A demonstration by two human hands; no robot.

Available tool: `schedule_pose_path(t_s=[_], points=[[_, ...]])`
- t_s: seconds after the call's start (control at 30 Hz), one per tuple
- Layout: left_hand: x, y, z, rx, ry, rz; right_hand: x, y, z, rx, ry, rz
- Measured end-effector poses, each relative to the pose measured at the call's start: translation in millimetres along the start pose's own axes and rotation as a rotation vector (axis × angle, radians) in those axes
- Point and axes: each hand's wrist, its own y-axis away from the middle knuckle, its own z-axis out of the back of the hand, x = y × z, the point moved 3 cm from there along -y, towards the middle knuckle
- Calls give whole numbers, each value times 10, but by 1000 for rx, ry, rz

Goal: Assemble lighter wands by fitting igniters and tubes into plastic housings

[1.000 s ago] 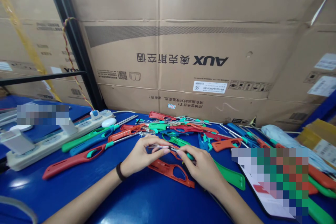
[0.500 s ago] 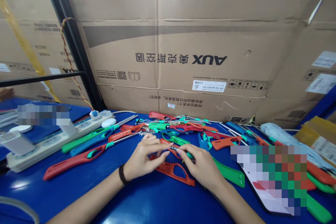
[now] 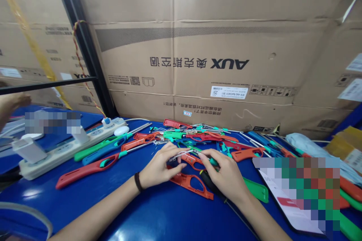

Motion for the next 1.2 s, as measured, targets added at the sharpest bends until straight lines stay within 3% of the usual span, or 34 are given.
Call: schedule_pose_path(t_s=[0.37, 0.53, 0.7, 1.0, 1.1, 1.2], points=[[25, -50, 96, -69, 198, 53, -59, -3, 2, -91, 0, 33], [110, -37, 109, -86, 385, 120, -47, -40, 67, 22, -41, 103], [165, -47, 136, -4, 535, 171, -36, -10, 165, 114, -66, 93], [115, -35, 82, 251, 821, 285, -1, 277, 355, 186, 37, -8], [103, -20, 29, 309, 764, 288, 54, 412, 345, 270, 71, -84], [95, -2, 17, 323, 554, 228, 98, 553, 278, 286, 91, -135]])
